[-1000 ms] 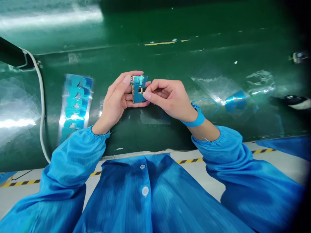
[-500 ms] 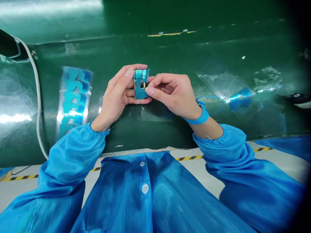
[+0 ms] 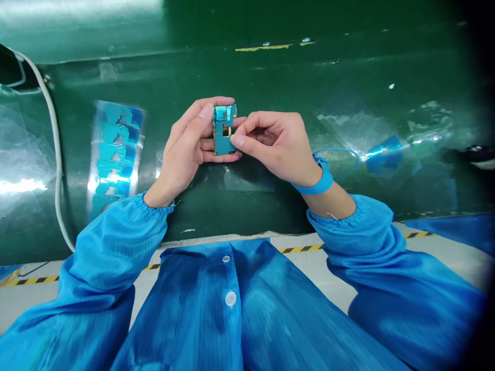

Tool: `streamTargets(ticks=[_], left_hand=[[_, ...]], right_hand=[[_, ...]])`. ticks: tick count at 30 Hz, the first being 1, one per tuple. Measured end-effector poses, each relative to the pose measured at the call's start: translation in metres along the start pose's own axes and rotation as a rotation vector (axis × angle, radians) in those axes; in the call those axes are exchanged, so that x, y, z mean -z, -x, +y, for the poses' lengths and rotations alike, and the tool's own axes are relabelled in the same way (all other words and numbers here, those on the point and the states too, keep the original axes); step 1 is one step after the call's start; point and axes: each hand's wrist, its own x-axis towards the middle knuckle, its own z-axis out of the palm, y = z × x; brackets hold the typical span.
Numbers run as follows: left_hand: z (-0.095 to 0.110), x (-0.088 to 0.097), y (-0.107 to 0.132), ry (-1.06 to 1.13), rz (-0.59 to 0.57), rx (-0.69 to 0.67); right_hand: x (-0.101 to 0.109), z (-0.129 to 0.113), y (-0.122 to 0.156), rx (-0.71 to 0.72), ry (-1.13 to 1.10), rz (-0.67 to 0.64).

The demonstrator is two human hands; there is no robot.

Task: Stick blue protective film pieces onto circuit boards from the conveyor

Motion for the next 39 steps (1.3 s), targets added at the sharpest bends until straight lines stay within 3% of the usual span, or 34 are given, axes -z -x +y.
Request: streamTargets(ticks=[39], left_hand=[[0.0003, -0.0001, 0.0002, -0.048, 0.008, 0.019]], right_hand=[[0.0011, 0.0007, 0.0004, -0.019, -0.014, -0.01]])
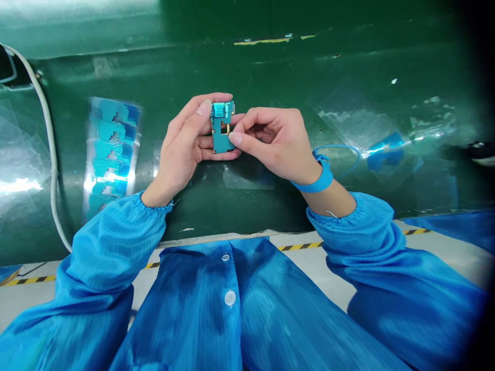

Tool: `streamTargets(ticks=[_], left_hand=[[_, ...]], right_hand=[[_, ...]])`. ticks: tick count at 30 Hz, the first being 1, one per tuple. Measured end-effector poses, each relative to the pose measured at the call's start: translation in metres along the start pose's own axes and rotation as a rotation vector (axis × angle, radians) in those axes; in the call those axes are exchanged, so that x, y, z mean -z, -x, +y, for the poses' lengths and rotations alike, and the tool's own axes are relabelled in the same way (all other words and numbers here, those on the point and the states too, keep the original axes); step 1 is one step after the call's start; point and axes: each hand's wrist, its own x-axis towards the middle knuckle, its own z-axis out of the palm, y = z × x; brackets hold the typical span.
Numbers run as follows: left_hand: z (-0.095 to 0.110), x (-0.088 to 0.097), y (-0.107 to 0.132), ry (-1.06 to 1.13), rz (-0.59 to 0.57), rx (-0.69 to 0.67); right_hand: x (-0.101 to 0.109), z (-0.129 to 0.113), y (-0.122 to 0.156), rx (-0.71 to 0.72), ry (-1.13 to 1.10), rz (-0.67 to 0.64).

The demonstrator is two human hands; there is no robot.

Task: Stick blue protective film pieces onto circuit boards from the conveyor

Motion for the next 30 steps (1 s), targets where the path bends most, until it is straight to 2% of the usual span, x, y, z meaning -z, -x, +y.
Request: streamTargets(ticks=[11, 20, 30], left_hand=[[0.0, -0.001, 0.0, 0.014, 0.009, -0.005], [-0.007, 0.002, -0.004, 0.049, 0.017, -0.035], [-0.009, 0.005, -0.006, 0.055, -0.016, -0.041]], right_hand=[[0.001, 0.0, 0.0, -0.011, 0.0, 0.004], [0.003, 0.013, -0.003, 0.145, 0.078, -0.029], [0.006, 0.015, -0.003, 0.166, 0.111, -0.056]])
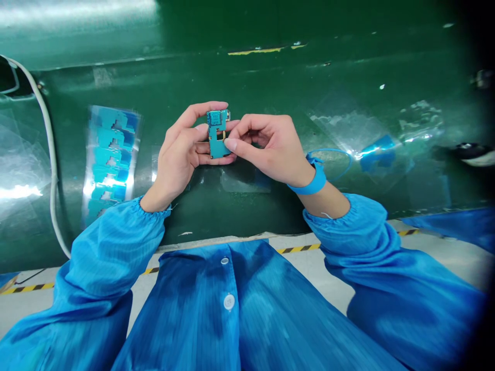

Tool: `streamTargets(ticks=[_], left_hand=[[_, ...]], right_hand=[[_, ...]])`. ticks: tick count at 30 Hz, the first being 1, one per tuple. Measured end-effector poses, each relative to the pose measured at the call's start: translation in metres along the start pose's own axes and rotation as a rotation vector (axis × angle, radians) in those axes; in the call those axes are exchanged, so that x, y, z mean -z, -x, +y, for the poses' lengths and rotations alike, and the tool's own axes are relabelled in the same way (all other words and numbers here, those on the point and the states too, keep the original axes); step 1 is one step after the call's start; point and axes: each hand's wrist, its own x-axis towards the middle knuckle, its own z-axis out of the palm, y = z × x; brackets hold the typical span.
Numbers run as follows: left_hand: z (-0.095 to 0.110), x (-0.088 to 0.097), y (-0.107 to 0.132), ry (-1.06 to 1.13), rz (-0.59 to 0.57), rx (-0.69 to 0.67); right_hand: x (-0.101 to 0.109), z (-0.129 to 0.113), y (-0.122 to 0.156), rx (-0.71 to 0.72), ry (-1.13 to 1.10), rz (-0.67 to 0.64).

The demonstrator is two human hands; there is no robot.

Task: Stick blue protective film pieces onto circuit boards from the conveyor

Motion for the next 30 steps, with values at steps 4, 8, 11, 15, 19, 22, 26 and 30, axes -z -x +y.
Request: streamTargets(ticks=[4, 8, 11, 15, 19, 22, 26, 30], left_hand=[[0.0016, -0.0011, 0.002, -0.013, -0.016, -0.006], [0.002, -0.0008, 0.0028, 0.036, -0.045, -0.021], [0.0022, -0.0005, 0.0032, 0.019, -0.041, -0.017], [0.0014, -0.0002, 0.0032, -0.005, -0.027, -0.012], [-0.0015, 0.001, 0.0017, -0.005, -0.047, -0.022], [-0.0028, 0.0017, 0.0012, -0.005, -0.058, -0.028], [-0.0019, 0.0018, 0.0022, -0.013, -0.056, -0.024], [-0.0021, 0.0023, 0.0023, -0.022, -0.062, -0.03]], right_hand=[[0.0003, -0.0005, 0.0002, 0.001, -0.001, -0.002], [0.0005, -0.0011, -0.0001, -0.007, -0.015, -0.015], [0.0006, -0.001, -0.0003, -0.006, -0.025, -0.019], [0.0008, -0.0011, -0.0005, -0.008, -0.023, -0.019], [0.0012, -0.0013, -0.0005, -0.014, -0.014, -0.023], [0.001, -0.0009, -0.0004, -0.015, -0.013, -0.021], [0.0004, -0.0005, -0.0002, -0.017, -0.017, -0.018], [0.0001, -0.0011, -0.0001, -0.018, -0.011, -0.017]])
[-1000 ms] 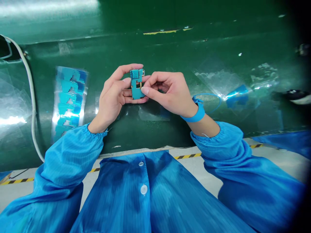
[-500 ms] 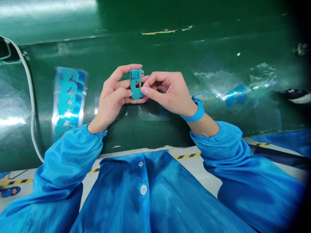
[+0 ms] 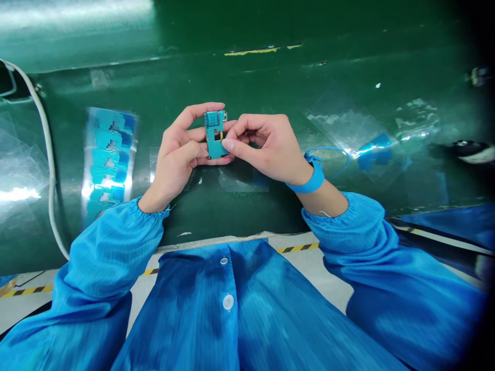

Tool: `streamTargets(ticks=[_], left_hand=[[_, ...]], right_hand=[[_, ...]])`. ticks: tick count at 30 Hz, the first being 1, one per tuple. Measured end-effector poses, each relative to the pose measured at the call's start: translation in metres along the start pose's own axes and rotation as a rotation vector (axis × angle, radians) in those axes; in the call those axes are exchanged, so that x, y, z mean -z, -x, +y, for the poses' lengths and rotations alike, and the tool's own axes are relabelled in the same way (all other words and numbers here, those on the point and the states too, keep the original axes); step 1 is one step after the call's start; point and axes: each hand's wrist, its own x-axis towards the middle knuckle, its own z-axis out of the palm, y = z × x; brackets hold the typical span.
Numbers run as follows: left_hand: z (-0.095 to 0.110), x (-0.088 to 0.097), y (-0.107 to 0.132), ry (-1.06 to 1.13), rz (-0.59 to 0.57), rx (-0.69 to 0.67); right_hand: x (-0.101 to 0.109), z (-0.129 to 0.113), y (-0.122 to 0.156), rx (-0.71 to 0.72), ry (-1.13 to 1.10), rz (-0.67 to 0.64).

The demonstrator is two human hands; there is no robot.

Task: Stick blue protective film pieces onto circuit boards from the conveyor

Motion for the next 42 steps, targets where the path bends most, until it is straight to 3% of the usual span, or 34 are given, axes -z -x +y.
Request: streamTargets(ticks=[28, 35, 42], left_hand=[[0.0025, -0.0058, 0.0039, -0.07, 0.086, -0.009], [0.0048, -0.0055, 0.0045, -0.056, 0.129, -0.116], [0.0046, -0.0071, 0.0067, -0.097, 0.087, -0.142]], right_hand=[[-0.0011, -0.0041, -0.001, 0.04, 0.081, 0.032], [-0.0048, -0.0039, -0.0015, 0.09, -0.013, 0.196], [-0.0038, -0.0009, -0.0032, 0.155, 0.038, 0.056]])
